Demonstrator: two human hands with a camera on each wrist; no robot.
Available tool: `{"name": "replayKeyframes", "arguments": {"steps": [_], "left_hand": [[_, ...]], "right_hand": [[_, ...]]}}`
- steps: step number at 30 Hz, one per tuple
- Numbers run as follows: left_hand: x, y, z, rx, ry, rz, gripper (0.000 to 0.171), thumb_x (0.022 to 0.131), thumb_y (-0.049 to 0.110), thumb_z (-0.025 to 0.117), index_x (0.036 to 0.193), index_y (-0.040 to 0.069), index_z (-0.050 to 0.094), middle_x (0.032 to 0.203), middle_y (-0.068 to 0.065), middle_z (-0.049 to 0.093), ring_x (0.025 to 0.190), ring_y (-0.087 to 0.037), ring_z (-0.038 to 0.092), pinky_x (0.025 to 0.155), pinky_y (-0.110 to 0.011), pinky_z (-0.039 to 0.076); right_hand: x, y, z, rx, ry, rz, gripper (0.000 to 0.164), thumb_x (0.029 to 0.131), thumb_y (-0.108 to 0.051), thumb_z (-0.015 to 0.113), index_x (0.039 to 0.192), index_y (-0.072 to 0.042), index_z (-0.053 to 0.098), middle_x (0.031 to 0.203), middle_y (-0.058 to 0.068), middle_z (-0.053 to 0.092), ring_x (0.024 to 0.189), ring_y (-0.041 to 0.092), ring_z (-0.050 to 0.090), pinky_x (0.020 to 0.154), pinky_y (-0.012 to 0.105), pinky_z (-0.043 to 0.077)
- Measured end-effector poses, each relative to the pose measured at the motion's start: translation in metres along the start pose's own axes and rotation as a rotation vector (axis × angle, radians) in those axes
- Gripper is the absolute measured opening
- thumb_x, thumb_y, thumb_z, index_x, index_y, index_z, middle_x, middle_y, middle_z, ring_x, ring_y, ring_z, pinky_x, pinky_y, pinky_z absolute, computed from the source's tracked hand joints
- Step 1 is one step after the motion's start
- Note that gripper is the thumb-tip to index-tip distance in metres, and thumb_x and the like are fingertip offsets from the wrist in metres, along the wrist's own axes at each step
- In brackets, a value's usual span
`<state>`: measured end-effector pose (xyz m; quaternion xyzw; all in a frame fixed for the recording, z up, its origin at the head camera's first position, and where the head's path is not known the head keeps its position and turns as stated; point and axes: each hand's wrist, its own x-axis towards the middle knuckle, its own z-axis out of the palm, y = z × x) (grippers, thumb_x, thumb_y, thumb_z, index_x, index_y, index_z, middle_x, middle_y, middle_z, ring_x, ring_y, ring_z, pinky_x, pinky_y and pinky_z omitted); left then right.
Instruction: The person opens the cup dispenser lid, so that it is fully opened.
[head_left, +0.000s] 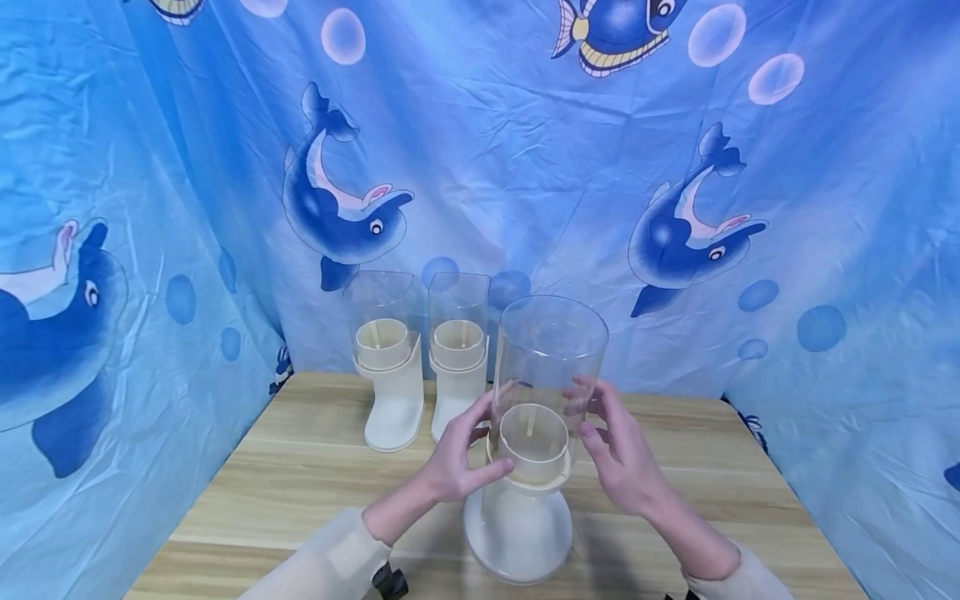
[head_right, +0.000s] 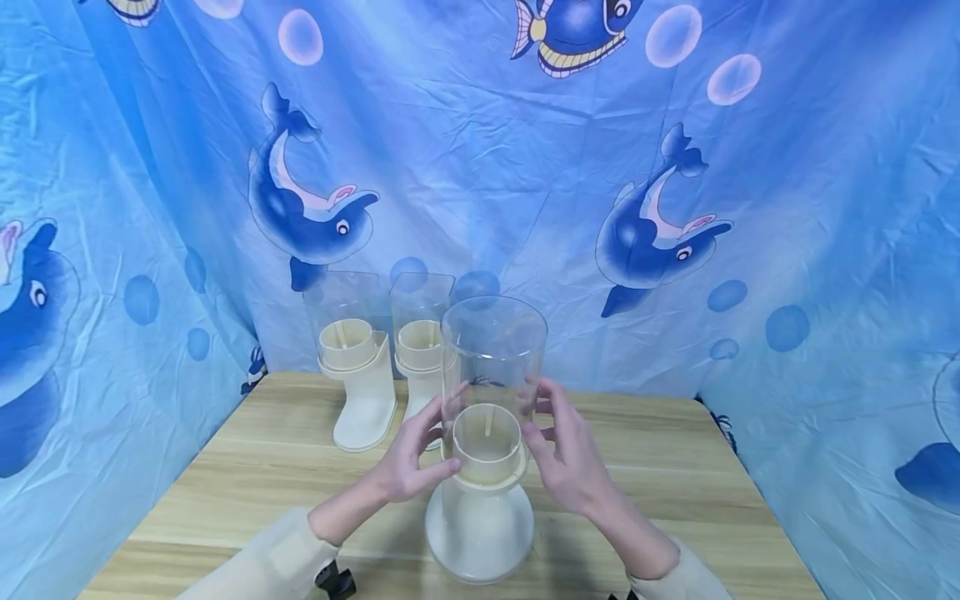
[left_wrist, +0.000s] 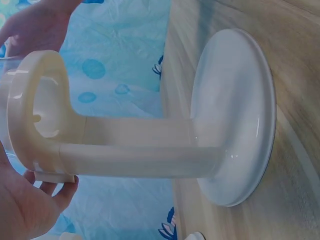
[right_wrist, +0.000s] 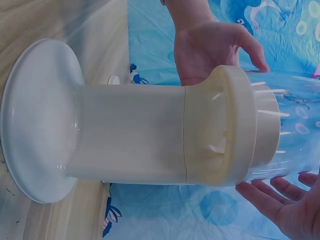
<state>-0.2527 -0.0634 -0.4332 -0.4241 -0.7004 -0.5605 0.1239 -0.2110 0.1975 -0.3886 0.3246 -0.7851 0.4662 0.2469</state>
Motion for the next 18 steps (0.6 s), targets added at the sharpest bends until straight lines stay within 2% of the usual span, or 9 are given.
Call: {"name": "replayKeyframes", "arguments": {"steps": [4, 6, 9, 12, 18], "left_hand": [[-0.002, 0.002, 0.006, 0.034, 0.049, 0.003, 0.088, 0.085, 0.023, 0.08, 0.162, 0.012, 0.04, 0.119, -0.013, 0.069, 0.116, -0.024, 0.069, 0.093, -0.041, 0.065], [-0.004, 0.005, 0.009, 0.068, 0.075, 0.007, 0.088, 0.084, 0.025, 0.082, 0.162, 0.016, 0.04, 0.117, -0.012, 0.067, 0.115, -0.025, 0.069, 0.091, -0.04, 0.065], [-0.006, 0.008, 0.012, 0.116, 0.095, 0.014, 0.089, 0.084, 0.028, 0.083, 0.161, 0.016, 0.04, 0.122, -0.013, 0.067, 0.114, -0.029, 0.068, 0.089, -0.039, 0.065], [-0.005, 0.008, 0.011, 0.13, 0.094, 0.029, 0.091, 0.083, 0.028, 0.082, 0.16, 0.01, 0.039, 0.133, -0.017, 0.066, 0.117, -0.034, 0.066, 0.091, -0.039, 0.063], [0.003, 0.002, 0.003, 0.051, 0.021, 0.07, 0.089, 0.086, 0.024, 0.069, 0.164, 0.004, 0.031, 0.15, -0.024, 0.058, 0.132, -0.043, 0.061, 0.099, -0.045, 0.06]], "right_hand": [[0.001, 0.004, -0.001, -0.022, -0.004, -0.025, 0.049, 0.106, -0.005, 0.045, 0.155, -0.01, 0.044, 0.136, 0.017, 0.067, 0.116, 0.023, 0.071, 0.083, 0.041, 0.067], [0.002, 0.006, -0.002, -0.025, -0.017, -0.042, 0.048, 0.107, -0.007, 0.043, 0.155, -0.007, 0.044, 0.136, 0.017, 0.067, 0.114, 0.025, 0.072, 0.083, 0.038, 0.066], [0.004, 0.009, -0.004, -0.001, -0.044, -0.055, 0.047, 0.109, -0.012, 0.04, 0.156, -0.003, 0.042, 0.136, 0.018, 0.067, 0.113, 0.031, 0.072, 0.083, 0.037, 0.064], [0.005, 0.01, -0.007, 0.041, -0.076, -0.051, 0.048, 0.111, -0.015, 0.038, 0.158, -0.003, 0.04, 0.136, 0.022, 0.066, 0.114, 0.034, 0.071, 0.084, 0.038, 0.065], [0.004, 0.009, -0.011, 0.056, -0.069, -0.042, 0.049, 0.11, -0.011, 0.037, 0.159, -0.007, 0.039, 0.127, 0.023, 0.064, 0.111, 0.028, 0.071, 0.083, 0.041, 0.067]]}}
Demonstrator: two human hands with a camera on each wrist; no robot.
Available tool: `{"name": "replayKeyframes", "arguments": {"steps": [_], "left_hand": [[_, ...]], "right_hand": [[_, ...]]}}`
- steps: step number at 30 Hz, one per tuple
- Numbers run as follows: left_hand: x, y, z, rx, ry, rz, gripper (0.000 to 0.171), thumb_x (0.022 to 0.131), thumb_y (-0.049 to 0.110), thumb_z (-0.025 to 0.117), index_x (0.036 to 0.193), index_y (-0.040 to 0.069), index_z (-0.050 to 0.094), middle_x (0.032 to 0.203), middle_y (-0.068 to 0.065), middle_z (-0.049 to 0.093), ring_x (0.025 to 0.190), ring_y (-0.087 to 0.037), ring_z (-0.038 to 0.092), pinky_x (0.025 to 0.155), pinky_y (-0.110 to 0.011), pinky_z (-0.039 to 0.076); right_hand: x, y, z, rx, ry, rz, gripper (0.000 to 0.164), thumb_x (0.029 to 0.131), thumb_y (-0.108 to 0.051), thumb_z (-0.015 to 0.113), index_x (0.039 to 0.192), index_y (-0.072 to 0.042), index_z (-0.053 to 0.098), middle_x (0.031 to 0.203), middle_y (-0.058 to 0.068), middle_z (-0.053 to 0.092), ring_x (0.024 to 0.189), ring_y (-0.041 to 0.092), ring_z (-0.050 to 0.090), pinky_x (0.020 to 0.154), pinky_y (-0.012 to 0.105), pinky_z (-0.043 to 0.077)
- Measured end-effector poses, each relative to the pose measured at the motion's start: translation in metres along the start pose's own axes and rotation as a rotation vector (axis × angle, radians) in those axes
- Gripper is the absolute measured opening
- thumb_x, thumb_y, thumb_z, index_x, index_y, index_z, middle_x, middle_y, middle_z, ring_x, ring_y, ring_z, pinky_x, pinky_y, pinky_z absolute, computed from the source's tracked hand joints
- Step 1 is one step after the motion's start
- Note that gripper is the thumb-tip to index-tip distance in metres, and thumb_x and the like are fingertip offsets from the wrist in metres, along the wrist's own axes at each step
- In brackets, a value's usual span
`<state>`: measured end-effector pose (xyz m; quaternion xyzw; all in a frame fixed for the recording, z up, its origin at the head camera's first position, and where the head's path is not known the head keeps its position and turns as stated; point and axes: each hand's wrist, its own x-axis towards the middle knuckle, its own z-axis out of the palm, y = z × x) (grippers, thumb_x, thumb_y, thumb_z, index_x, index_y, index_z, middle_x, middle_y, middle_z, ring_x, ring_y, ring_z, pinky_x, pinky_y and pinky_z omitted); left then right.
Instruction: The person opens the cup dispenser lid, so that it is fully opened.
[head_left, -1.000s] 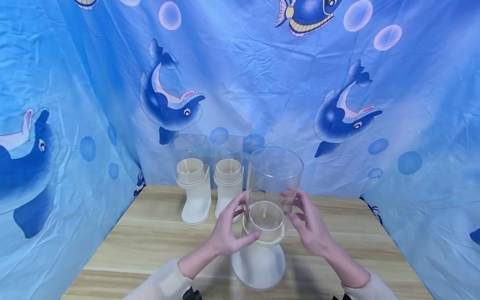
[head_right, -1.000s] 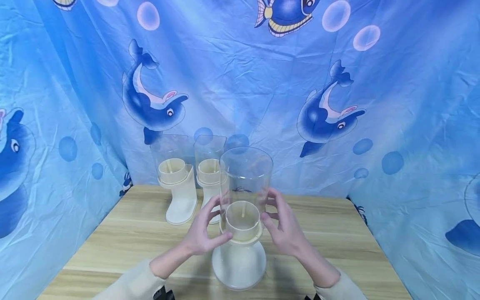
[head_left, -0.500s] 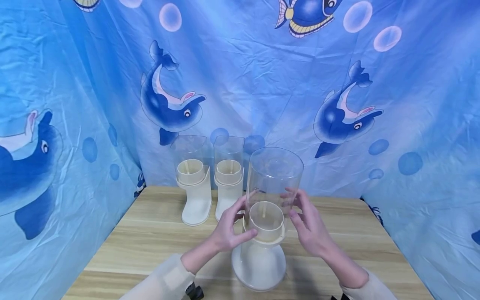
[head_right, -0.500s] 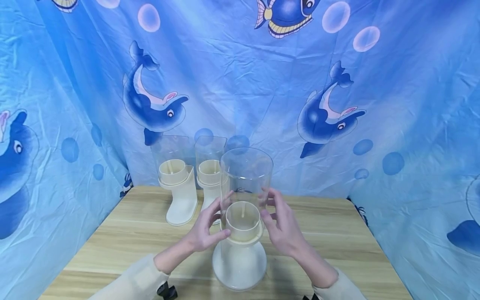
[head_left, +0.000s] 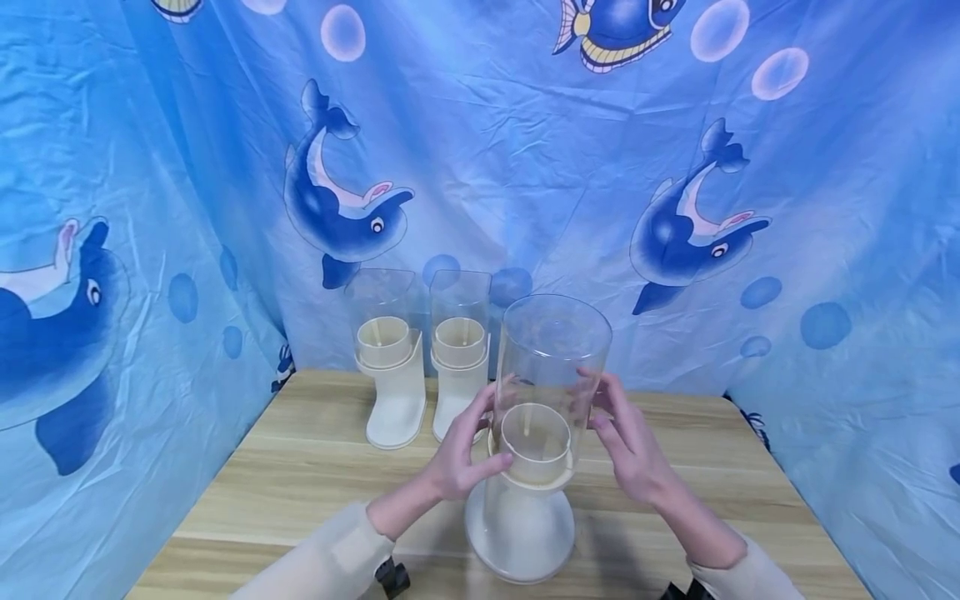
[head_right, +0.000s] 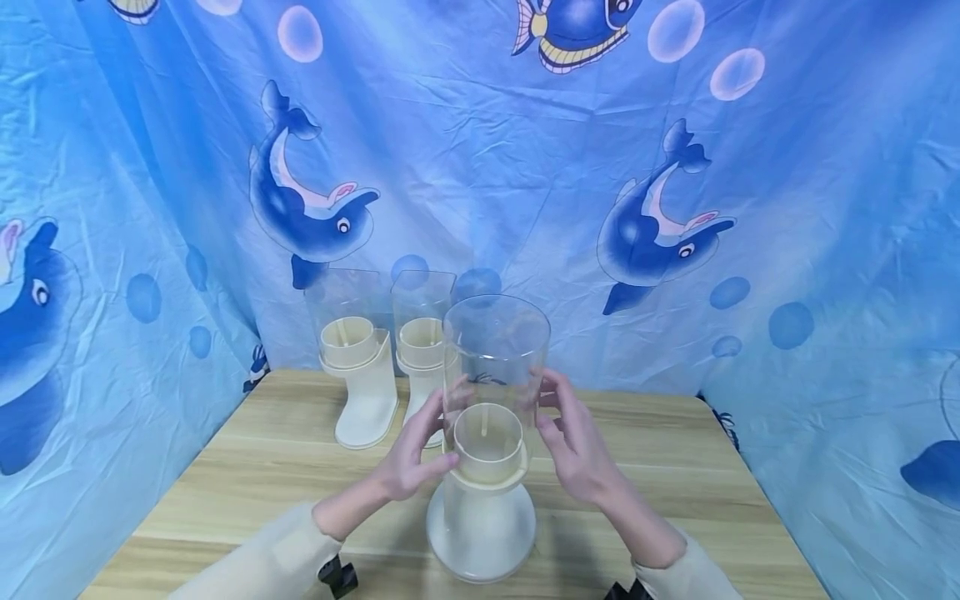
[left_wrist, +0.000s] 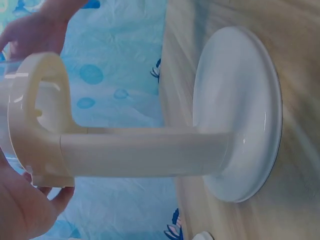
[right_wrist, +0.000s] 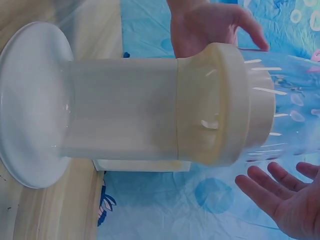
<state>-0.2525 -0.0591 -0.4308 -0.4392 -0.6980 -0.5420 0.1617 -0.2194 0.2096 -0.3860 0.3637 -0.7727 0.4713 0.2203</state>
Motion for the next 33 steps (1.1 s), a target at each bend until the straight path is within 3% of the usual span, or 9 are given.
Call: {"name": "replayKeyframes", "arguments": {"steps": [3, 7, 16, 20, 24, 27, 33], "left_hand": [[0.003, -0.003, -0.003, -0.032, -0.039, 0.023, 0.086, 0.09, 0.023, 0.064, 0.164, 0.001, 0.028, 0.156, -0.026, 0.054, 0.136, -0.047, 0.058, 0.099, -0.045, 0.06], [0.002, -0.003, -0.004, -0.043, -0.041, 0.022, 0.085, 0.091, 0.022, 0.064, 0.164, -0.001, 0.028, 0.155, -0.026, 0.055, 0.136, -0.044, 0.059, 0.097, -0.043, 0.06], [-0.005, 0.006, 0.006, 0.052, 0.027, -0.006, 0.089, 0.087, 0.023, 0.078, 0.163, 0.012, 0.033, 0.142, -0.019, 0.065, 0.127, -0.037, 0.063, 0.092, -0.037, 0.061], [-0.006, 0.007, 0.008, 0.097, 0.049, -0.025, 0.092, 0.083, 0.026, 0.082, 0.162, 0.016, 0.035, 0.139, -0.014, 0.067, 0.124, -0.032, 0.064, 0.093, -0.038, 0.059], [-0.003, 0.002, 0.006, 0.058, 0.009, -0.01, 0.095, 0.083, 0.026, 0.079, 0.164, 0.012, 0.031, 0.143, -0.016, 0.063, 0.13, -0.038, 0.062, 0.102, -0.048, 0.059], [0.001, -0.003, 0.002, -0.004, -0.044, 0.011, 0.095, 0.084, 0.024, 0.073, 0.166, 0.007, 0.027, 0.152, -0.022, 0.057, 0.135, -0.047, 0.058, 0.107, -0.054, 0.057], [0.005, -0.008, 0.002, -0.049, -0.082, 0.045, 0.092, 0.086, 0.023, 0.069, 0.166, 0.003, 0.027, 0.15, -0.027, 0.058, 0.134, -0.044, 0.06, 0.104, -0.047, 0.06]], "right_hand": [[-0.002, -0.003, -0.002, 0.008, 0.01, 0.012, 0.048, 0.109, -0.009, 0.037, 0.157, -0.008, 0.042, 0.119, 0.019, 0.063, 0.106, 0.023, 0.07, 0.079, 0.039, 0.067], [-0.003, -0.006, -0.001, -0.003, -0.01, 0.019, 0.045, 0.109, -0.009, 0.036, 0.153, -0.009, 0.045, 0.119, 0.019, 0.061, 0.105, 0.021, 0.069, 0.076, 0.037, 0.066], [-0.002, -0.004, 0.001, -0.045, 0.013, 0.006, 0.048, 0.108, -0.007, 0.035, 0.154, -0.004, 0.045, 0.125, 0.013, 0.066, 0.108, 0.023, 0.069, 0.079, 0.034, 0.064], [-0.004, -0.002, -0.003, -0.018, 0.004, 0.029, 0.049, 0.108, -0.008, 0.035, 0.157, -0.008, 0.044, 0.127, 0.015, 0.067, 0.11, 0.022, 0.071, 0.08, 0.036, 0.065], [-0.008, 0.0, -0.008, -0.022, 0.006, 0.038, 0.048, 0.109, -0.011, 0.034, 0.156, -0.011, 0.045, 0.126, 0.018, 0.068, 0.109, 0.022, 0.072, 0.077, 0.038, 0.066], [-0.011, -0.002, -0.01, -0.015, 0.008, 0.036, 0.047, 0.107, -0.007, 0.034, 0.153, -0.004, 0.045, 0.121, 0.018, 0.067, 0.106, 0.022, 0.071, 0.075, 0.038, 0.067], [-0.015, -0.007, -0.011, 0.008, -0.024, 0.023, 0.044, 0.104, 0.002, 0.037, 0.148, 0.005, 0.045, 0.116, 0.018, 0.065, 0.106, 0.019, 0.071, 0.076, 0.037, 0.068]]}}
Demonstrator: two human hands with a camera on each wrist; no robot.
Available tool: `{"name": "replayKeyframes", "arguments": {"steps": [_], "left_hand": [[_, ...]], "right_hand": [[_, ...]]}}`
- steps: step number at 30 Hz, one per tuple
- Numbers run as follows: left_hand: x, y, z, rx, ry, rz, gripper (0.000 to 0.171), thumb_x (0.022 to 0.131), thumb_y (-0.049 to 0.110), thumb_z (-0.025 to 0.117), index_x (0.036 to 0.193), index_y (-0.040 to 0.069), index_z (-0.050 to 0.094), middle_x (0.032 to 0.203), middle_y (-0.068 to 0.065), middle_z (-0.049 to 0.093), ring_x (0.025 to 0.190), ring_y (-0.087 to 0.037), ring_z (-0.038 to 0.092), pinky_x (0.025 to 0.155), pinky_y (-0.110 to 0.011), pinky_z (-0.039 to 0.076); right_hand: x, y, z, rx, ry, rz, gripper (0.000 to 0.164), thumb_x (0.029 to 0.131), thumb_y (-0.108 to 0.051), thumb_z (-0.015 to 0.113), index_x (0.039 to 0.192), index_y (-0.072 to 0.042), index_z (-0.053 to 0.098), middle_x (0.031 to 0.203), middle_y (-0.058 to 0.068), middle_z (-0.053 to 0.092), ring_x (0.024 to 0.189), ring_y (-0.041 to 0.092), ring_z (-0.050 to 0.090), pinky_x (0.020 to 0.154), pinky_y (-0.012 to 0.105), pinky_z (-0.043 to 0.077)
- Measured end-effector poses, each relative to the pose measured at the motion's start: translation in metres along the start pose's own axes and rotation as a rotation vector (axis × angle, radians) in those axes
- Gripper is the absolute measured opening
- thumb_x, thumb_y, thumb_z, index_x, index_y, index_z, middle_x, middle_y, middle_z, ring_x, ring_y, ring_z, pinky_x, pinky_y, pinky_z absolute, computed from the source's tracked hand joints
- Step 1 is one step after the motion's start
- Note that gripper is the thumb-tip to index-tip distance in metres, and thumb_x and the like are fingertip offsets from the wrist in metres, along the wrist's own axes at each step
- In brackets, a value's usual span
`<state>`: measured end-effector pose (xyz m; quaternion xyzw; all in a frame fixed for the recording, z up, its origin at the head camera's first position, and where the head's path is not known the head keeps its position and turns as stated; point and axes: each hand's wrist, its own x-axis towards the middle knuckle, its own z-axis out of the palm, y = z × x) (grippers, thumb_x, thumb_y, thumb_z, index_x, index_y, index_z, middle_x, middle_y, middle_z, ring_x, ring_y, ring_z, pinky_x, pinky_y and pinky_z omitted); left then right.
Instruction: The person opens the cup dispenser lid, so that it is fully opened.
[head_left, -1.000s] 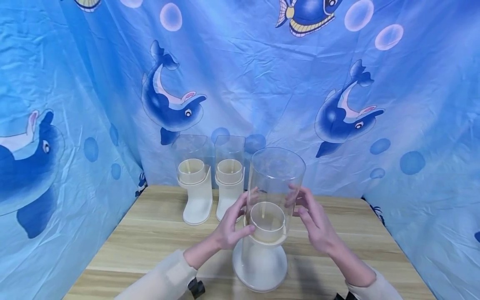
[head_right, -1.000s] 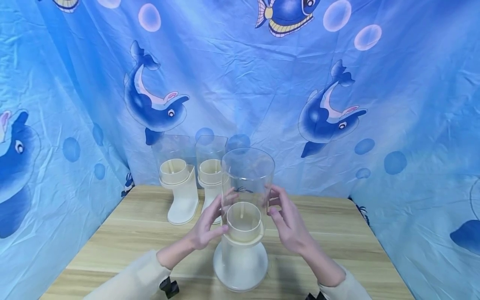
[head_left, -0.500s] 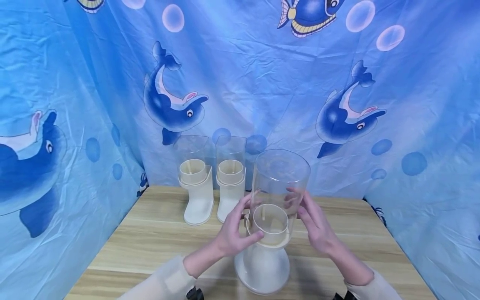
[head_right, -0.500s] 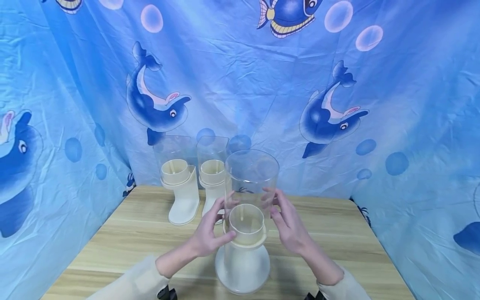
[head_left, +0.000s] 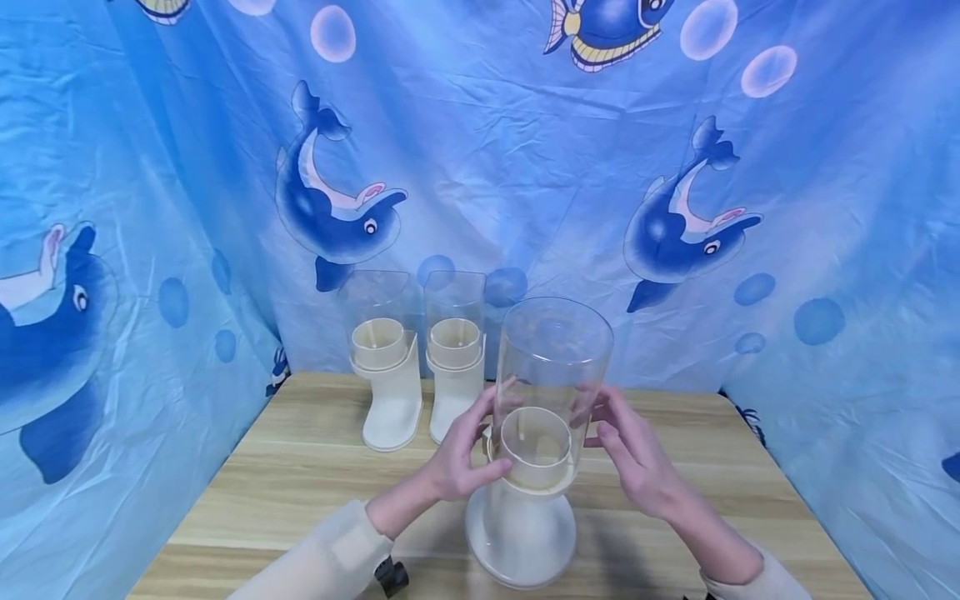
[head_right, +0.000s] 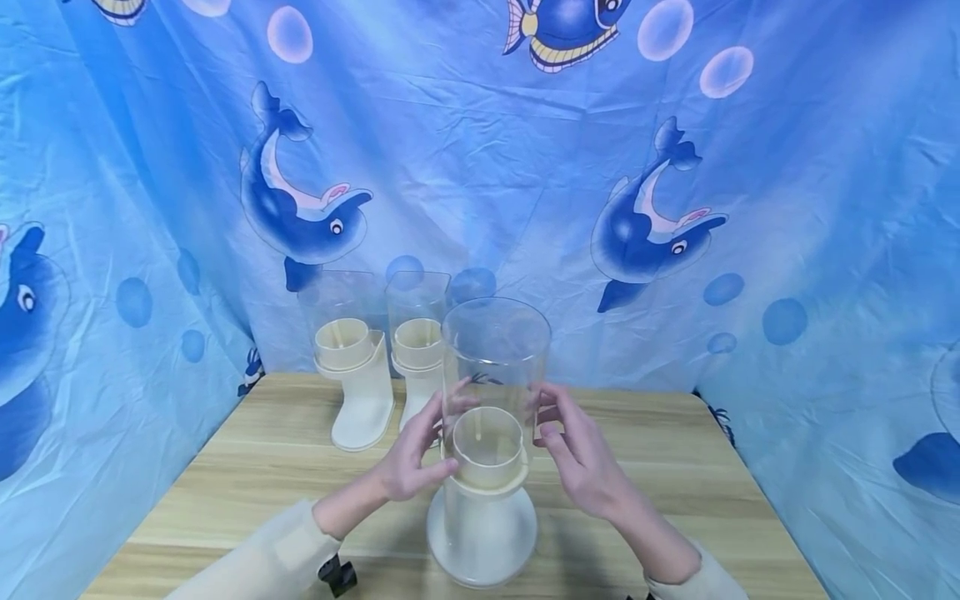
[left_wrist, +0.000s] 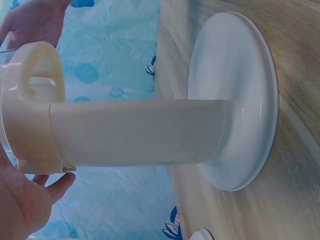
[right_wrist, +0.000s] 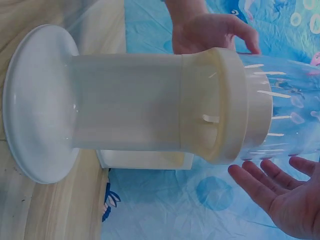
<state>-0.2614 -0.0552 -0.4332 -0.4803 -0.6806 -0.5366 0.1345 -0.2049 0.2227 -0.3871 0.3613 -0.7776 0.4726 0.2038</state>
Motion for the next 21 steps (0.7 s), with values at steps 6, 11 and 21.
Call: {"name": "replayKeyframes", "arguments": {"steps": [6, 11, 21], "left_hand": [[-0.0029, 0.003, 0.0035, 0.035, 0.035, -0.04, 0.096, 0.082, 0.024, 0.076, 0.166, 0.009, 0.031, 0.148, -0.02, 0.063, 0.132, -0.036, 0.064, 0.101, -0.041, 0.062], [-0.0064, 0.0063, 0.0069, 0.095, 0.081, -0.06, 0.098, 0.079, 0.026, 0.085, 0.164, 0.014, 0.036, 0.144, -0.018, 0.067, 0.124, -0.032, 0.068, 0.096, -0.041, 0.063], [-0.0037, 0.0058, -0.001, 0.1, 0.087, -0.013, 0.1, 0.076, 0.019, 0.084, 0.163, 0.008, 0.035, 0.128, -0.013, 0.067, 0.117, -0.03, 0.067, 0.096, -0.047, 0.064]], "right_hand": [[0.0005, -0.001, 0.0015, 0.003, -0.005, 0.013, 0.045, 0.106, 0.001, 0.036, 0.15, -0.001, 0.046, 0.122, 0.023, 0.067, 0.108, 0.018, 0.071, 0.076, 0.036, 0.067], [0.0016, -0.0013, 0.0042, -0.033, 0.016, 0.028, 0.047, 0.107, -0.002, 0.036, 0.153, -0.008, 0.047, 0.124, 0.021, 0.071, 0.111, 0.017, 0.071, 0.077, 0.034, 0.066], [0.0028, -0.0053, 0.0013, -0.021, 0.053, 0.033, 0.045, 0.107, 0.001, 0.034, 0.149, -0.002, 0.049, 0.116, 0.017, 0.069, 0.108, 0.015, 0.069, 0.078, 0.036, 0.067]]}}
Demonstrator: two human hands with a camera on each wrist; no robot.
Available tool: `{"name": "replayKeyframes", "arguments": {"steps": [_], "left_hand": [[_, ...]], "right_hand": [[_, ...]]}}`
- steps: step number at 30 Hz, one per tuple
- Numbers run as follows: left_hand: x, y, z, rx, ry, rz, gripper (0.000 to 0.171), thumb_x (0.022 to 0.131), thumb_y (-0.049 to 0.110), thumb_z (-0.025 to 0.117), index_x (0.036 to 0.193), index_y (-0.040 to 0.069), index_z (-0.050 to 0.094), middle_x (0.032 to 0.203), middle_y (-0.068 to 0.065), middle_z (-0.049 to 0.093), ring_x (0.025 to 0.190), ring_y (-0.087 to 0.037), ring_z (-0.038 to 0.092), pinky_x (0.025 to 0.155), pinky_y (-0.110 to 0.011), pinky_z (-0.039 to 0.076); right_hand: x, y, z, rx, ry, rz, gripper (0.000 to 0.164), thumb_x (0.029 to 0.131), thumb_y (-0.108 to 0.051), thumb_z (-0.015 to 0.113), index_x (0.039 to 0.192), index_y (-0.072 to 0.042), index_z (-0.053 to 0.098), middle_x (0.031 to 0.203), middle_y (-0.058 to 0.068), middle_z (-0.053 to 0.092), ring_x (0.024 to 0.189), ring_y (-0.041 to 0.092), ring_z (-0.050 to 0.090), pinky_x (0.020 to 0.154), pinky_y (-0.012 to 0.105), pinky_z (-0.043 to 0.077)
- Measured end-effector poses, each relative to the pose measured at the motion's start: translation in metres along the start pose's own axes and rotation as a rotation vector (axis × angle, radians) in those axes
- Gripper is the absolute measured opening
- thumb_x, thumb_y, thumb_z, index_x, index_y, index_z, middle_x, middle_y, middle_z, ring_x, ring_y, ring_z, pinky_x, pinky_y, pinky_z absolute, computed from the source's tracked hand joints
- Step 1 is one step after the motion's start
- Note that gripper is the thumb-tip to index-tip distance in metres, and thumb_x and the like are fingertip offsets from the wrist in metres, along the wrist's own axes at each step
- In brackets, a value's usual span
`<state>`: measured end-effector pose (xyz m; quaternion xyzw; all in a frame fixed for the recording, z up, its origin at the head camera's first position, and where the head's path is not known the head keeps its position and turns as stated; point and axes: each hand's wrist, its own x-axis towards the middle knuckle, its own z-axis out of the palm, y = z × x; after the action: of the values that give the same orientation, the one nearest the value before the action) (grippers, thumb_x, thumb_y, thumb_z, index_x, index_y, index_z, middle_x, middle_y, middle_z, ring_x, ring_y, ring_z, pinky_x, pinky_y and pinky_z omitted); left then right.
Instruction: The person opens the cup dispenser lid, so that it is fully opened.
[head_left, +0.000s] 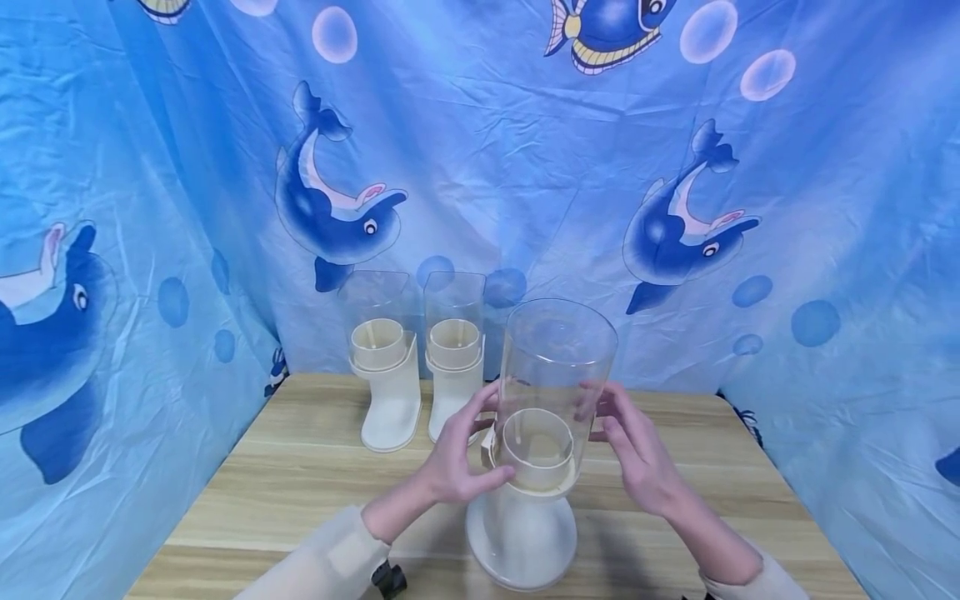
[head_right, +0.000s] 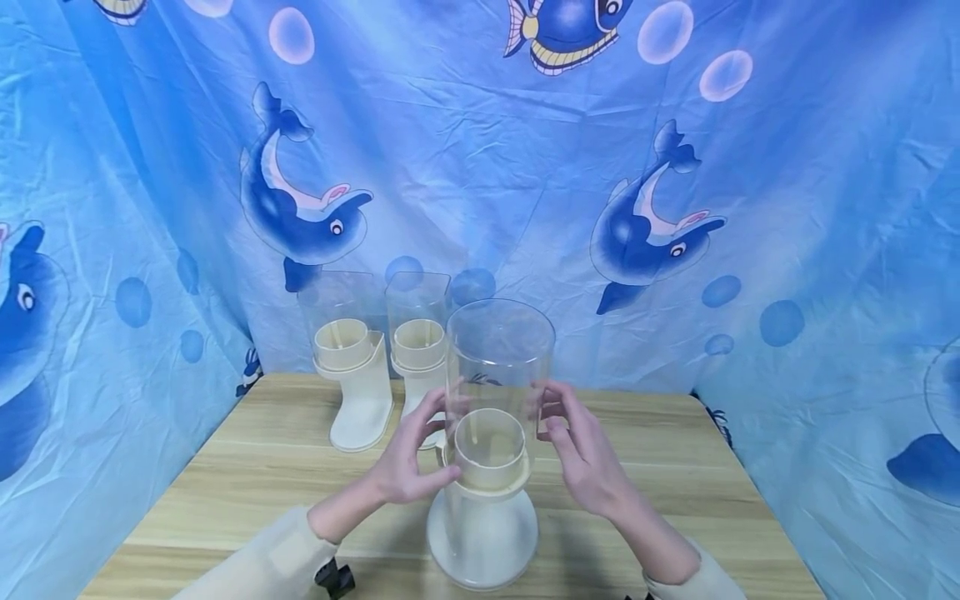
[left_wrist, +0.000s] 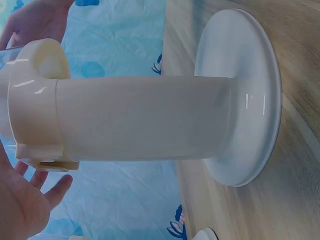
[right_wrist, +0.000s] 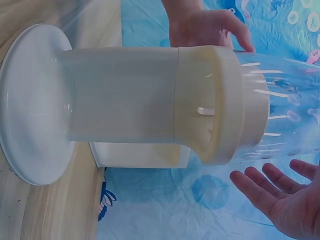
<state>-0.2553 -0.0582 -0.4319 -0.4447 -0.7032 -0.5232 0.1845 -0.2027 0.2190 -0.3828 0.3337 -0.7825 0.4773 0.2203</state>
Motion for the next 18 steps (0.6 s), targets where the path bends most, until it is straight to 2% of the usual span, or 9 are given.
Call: {"name": "replayKeyframes", "arguments": {"steps": [4, 9, 16, 18], "left_hand": [[0.0, -0.001, -0.002, -0.015, -0.014, 0.003, 0.098, 0.077, 0.018, 0.083, 0.162, 0.005, 0.036, 0.132, -0.015, 0.068, 0.117, -0.031, 0.068, 0.092, -0.043, 0.065], [-0.003, 0.001, 0.0, -0.002, 0.011, -0.005, 0.098, 0.077, 0.021, 0.087, 0.161, 0.005, 0.039, 0.134, -0.016, 0.069, 0.117, -0.031, 0.069, 0.089, -0.039, 0.065], [-0.011, 0.008, 0.007, 0.067, 0.08, -0.051, 0.102, 0.075, 0.032, 0.094, 0.161, 0.014, 0.042, 0.136, -0.015, 0.07, 0.119, -0.027, 0.069, 0.087, -0.035, 0.065], [-0.012, 0.009, 0.008, 0.088, 0.095, -0.054, 0.103, 0.076, 0.033, 0.095, 0.161, 0.015, 0.041, 0.136, -0.015, 0.069, 0.118, -0.026, 0.068, 0.087, -0.034, 0.065]], "right_hand": [[0.0, -0.003, 0.0, -0.002, -0.01, -0.008, 0.043, 0.105, 0.003, 0.035, 0.146, -0.002, 0.05, 0.118, 0.016, 0.068, 0.105, 0.015, 0.069, 0.076, 0.036, 0.067], [0.001, -0.005, 0.003, -0.007, -0.017, 0.0, 0.032, 0.108, -0.001, 0.035, 0.134, -0.006, 0.052, 0.133, 0.018, 0.066, 0.108, 0.017, 0.07, 0.076, 0.035, 0.067], [0.004, -0.001, 0.006, -0.041, -0.013, 0.019, 0.047, 0.11, -0.004, 0.032, 0.154, -0.012, 0.048, 0.128, 0.016, 0.069, 0.113, 0.019, 0.07, 0.079, 0.035, 0.066], [0.005, 0.0, 0.006, -0.047, -0.014, 0.031, 0.048, 0.111, -0.005, 0.032, 0.155, -0.012, 0.048, 0.13, 0.015, 0.07, 0.115, 0.019, 0.07, 0.079, 0.036, 0.066]]}}
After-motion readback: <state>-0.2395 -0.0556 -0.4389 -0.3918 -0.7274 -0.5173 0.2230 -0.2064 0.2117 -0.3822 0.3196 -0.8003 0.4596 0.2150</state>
